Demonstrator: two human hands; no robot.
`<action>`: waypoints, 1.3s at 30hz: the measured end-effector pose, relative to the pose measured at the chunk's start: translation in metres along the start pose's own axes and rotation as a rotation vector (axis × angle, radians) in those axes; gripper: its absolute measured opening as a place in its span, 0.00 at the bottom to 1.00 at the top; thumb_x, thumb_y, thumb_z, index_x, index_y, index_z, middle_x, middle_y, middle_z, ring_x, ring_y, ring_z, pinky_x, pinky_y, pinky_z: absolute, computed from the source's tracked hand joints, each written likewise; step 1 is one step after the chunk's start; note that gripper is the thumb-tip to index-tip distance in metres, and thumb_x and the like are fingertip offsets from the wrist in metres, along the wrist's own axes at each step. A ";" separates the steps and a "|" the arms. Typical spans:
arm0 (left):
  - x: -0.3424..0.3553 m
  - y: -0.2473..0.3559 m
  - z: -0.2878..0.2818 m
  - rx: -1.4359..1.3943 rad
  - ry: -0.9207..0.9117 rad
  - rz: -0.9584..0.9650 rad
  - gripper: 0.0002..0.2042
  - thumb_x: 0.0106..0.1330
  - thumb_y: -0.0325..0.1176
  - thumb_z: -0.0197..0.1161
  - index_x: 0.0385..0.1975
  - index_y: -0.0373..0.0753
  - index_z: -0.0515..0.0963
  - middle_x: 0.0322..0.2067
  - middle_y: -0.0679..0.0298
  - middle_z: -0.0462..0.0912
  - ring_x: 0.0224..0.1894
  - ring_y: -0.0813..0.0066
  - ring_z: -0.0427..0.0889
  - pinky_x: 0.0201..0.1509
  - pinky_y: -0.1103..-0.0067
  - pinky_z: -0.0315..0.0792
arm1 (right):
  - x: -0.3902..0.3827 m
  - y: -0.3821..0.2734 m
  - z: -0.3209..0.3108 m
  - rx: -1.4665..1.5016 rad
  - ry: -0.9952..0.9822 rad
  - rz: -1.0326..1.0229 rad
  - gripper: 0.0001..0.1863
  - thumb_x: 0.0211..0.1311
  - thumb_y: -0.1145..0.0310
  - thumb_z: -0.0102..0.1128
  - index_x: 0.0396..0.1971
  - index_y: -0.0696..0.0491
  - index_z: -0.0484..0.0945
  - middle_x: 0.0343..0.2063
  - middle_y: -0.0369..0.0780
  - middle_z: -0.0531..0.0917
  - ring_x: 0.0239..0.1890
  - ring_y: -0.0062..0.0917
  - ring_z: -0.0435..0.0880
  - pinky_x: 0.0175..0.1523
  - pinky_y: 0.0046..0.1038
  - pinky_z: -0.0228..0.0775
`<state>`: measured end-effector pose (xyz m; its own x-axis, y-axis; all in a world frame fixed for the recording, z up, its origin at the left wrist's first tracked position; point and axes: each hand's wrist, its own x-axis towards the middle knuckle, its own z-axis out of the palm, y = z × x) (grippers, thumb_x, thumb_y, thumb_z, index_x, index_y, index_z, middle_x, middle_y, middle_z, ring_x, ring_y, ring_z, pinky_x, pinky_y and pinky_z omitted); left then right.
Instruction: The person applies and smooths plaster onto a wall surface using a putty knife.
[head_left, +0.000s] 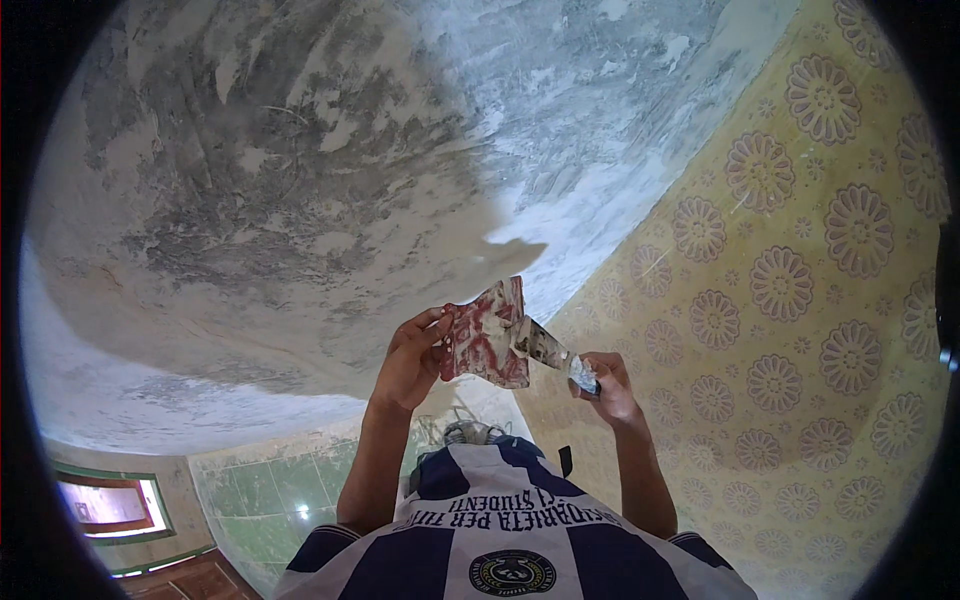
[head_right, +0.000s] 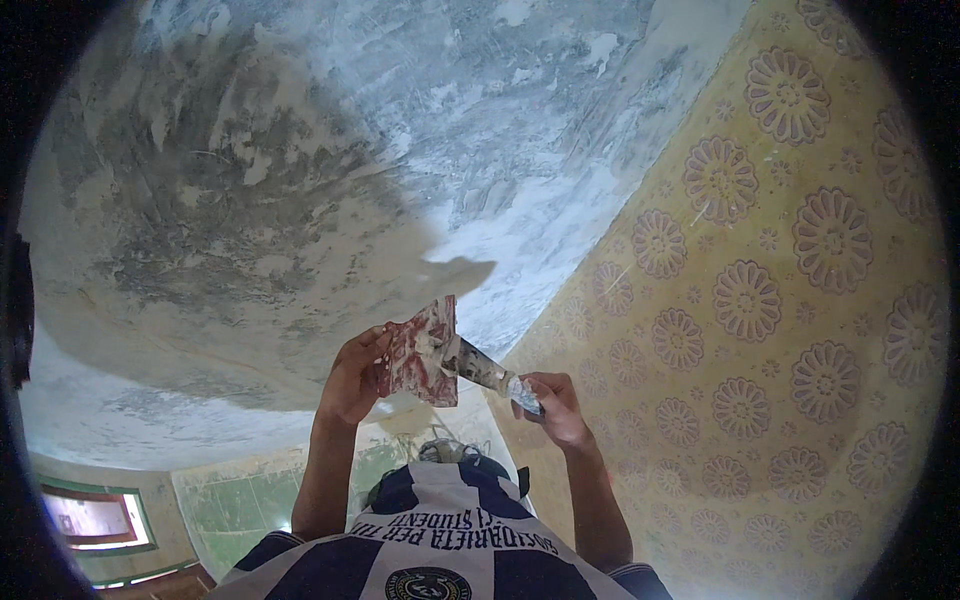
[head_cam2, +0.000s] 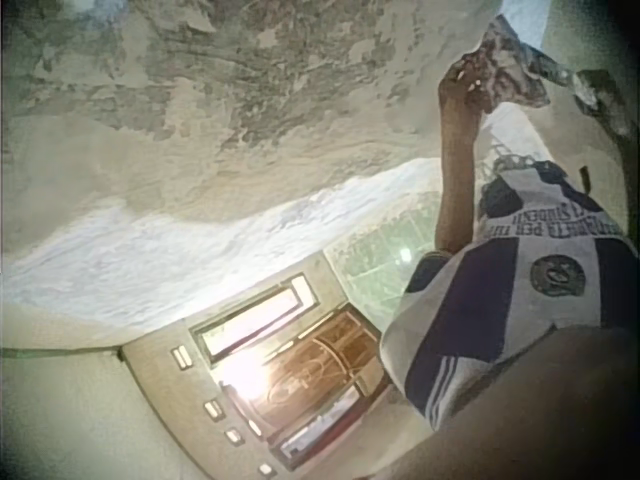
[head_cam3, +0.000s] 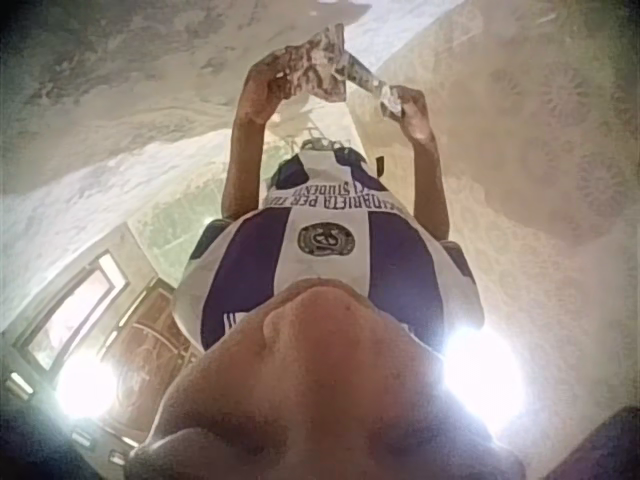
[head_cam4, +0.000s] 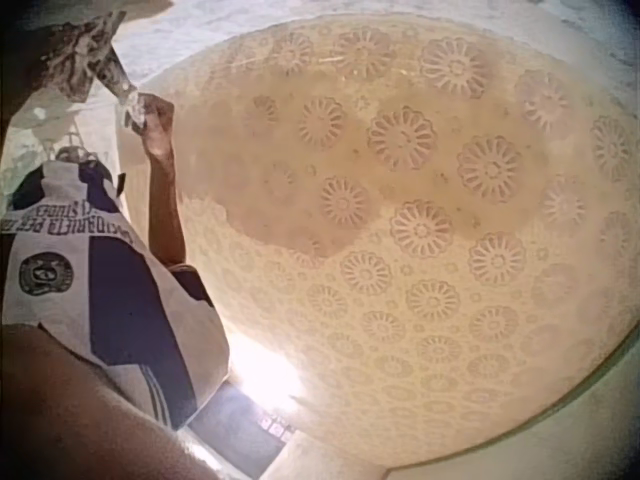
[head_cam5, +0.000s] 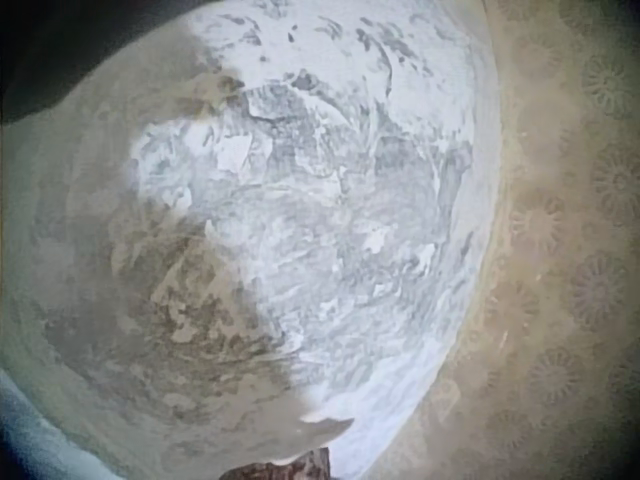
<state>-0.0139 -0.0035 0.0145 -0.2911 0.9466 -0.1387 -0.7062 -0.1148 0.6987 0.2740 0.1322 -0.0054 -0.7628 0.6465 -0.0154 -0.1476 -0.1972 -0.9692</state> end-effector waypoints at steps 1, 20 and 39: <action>0.001 -0.002 -0.005 -0.002 0.003 -0.001 0.10 0.74 0.30 0.58 0.48 0.32 0.77 0.33 0.64 0.85 0.19 0.82 0.79 0.19 0.84 0.71 | 0.000 -0.002 -0.003 -0.008 -0.005 0.006 0.22 0.73 0.53 0.56 0.35 0.60 0.84 0.20 0.37 0.81 0.17 0.12 0.67 0.22 0.18 0.53; -0.011 -0.014 0.006 0.193 0.203 0.424 0.07 0.75 0.30 0.57 0.48 0.37 0.69 0.36 0.58 0.86 0.30 0.73 0.87 0.30 0.78 0.83 | -0.038 -0.051 0.048 -0.313 0.329 0.152 0.15 0.78 0.65 0.48 0.42 0.59 0.82 0.21 0.32 0.80 0.16 0.06 0.62 0.20 0.15 0.52; -0.019 0.004 -0.001 0.233 0.124 0.111 0.12 0.74 0.33 0.59 0.48 0.31 0.76 0.27 0.64 0.84 0.20 0.80 0.80 0.21 0.82 0.74 | -0.006 -0.048 0.041 -0.574 0.106 -0.466 0.16 0.63 0.77 0.65 0.51 0.56 0.82 0.36 0.37 0.82 0.25 0.16 0.74 0.30 0.20 0.66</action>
<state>-0.0124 -0.0220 0.0190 -0.4447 0.8866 -0.1270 -0.5023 -0.1295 0.8550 0.2597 0.1070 0.0510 -0.6322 0.6425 0.4330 -0.0663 0.5119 -0.8565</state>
